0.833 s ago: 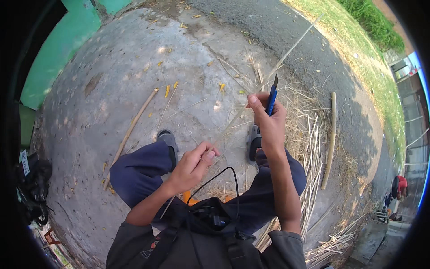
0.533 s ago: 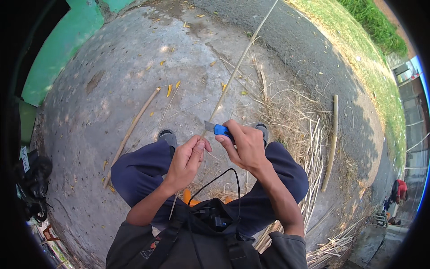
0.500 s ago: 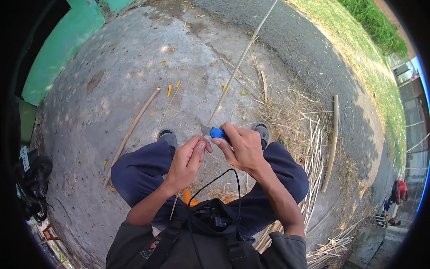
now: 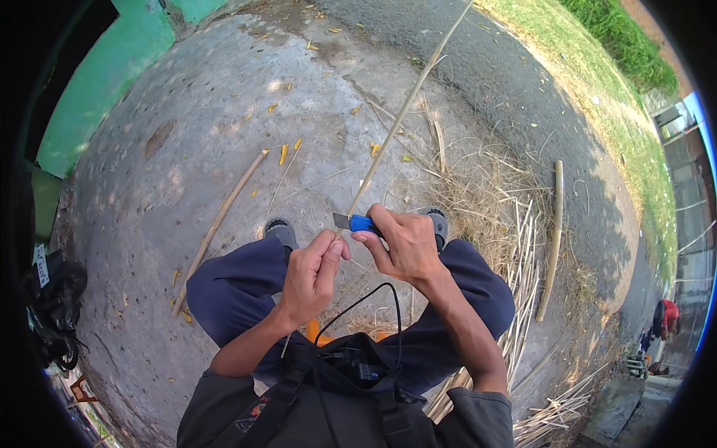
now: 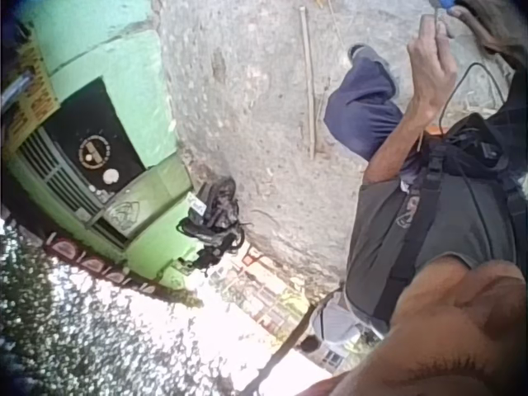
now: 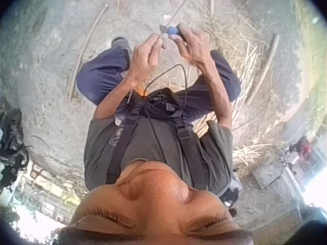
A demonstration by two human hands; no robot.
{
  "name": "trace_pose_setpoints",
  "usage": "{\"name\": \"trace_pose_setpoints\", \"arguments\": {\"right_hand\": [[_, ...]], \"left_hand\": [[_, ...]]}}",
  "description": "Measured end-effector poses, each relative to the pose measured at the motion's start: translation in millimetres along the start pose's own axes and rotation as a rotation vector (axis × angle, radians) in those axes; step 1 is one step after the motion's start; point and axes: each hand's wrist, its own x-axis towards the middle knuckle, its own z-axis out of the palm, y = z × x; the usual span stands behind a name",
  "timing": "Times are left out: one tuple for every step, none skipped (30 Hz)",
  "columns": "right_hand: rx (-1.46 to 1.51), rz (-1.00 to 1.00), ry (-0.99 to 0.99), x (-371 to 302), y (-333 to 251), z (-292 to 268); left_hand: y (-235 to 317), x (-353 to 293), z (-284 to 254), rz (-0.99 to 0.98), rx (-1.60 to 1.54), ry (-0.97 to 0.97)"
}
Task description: The person shaves a thin bamboo strip using a utility knife, periodically bending and testing its flexibility by hand.
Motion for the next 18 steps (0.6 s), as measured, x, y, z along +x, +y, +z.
{"name": "trace_pose_setpoints", "arguments": {"right_hand": [[0.018, 0.03, 0.032, 1.1, 0.4, -2.7], [0.014, 0.028, 0.034, 3.1, 5.5, -5.7], [0.012, 0.049, 0.135, 5.9, 16.3, -7.3], [0.006, 0.072, 0.238, 9.3, 27.1, -11.4], [0.004, 0.071, 0.241, 14.1, 39.2, -17.9], [0.067, 0.183, 0.345, 17.3, 53.1, -29.5], [0.144, 0.292, 0.446, 18.3, 62.0, -33.8], [0.143, 0.292, 0.449, 16.3, 67.3, -34.7], [0.261, 0.288, 0.51, 17.1, 68.7, -36.8], [0.38, 0.282, 0.568, 18.2, 68.3, -38.3], [0.455, 0.293, 0.552, 9.4, 58.5, -33.0], [0.454, 0.288, 0.549, 6.4, 48.8, -26.1], [0.497, 0.219, 0.503, 3.6, 39.6, -20.6], [0.541, 0.151, 0.456, 2.0, 31.1, -15.6], [0.623, 0.211, 0.359, 2.5, 19.5, -7.8], [0.703, 0.272, 0.259, 2.8, 12.1, -3.0], [0.771, 0.325, 0.12, 1.5, 14.6, 0.8], [0.786, 0.348, 0.067, 1.8, 9.6, 1.9]], "left_hand": [[1.3, -0.6, 0.4, 0.015, -0.001, -0.003], [2.2, -2.4, 1.1, 0.019, -0.002, -0.003], [1.3, -6.6, 2.3, 0.01, 0.0, -0.034], [1.5, -10.3, 3.6, 0.004, 0.0, -0.067], [0.6, -14.2, 5.4, 0.007, 0.0, -0.069], [-1.3, -16.6, 9.8, 0.022, -0.002, -0.09], [-2.2, -19.5, 10.9, 0.031, 0.006, -0.104], [-1.5, -21.2, 11.0, 0.033, 0.006, -0.107], [-1.3, -21.3, 11.3, 0.054, 0.006, -0.091], [-1.4, -20.9, 11.1, 0.074, 0.007, -0.075], [-2.7, -19.4, 8.5, 0.077, 0.004, -0.074], [-5.3, -16.3, 5.1, 0.01, 0.02, -0.079], [-5.7, -13.1, 3.8, -0.056, 0.035, -0.086], [-3.6, -9.5, 4.2, -0.054, 0.033, -0.081], [-1.3, -7.0, 2.3, -0.066, 0.045, -0.092], [-0.3, -5.7, 0.9, -0.078, 0.057, -0.103], [-0.9, -5.5, 0.1, -0.082, 0.062, -0.098], [-1.2, -4.8, 0.9, -0.061, 0.063, -0.102]]}}
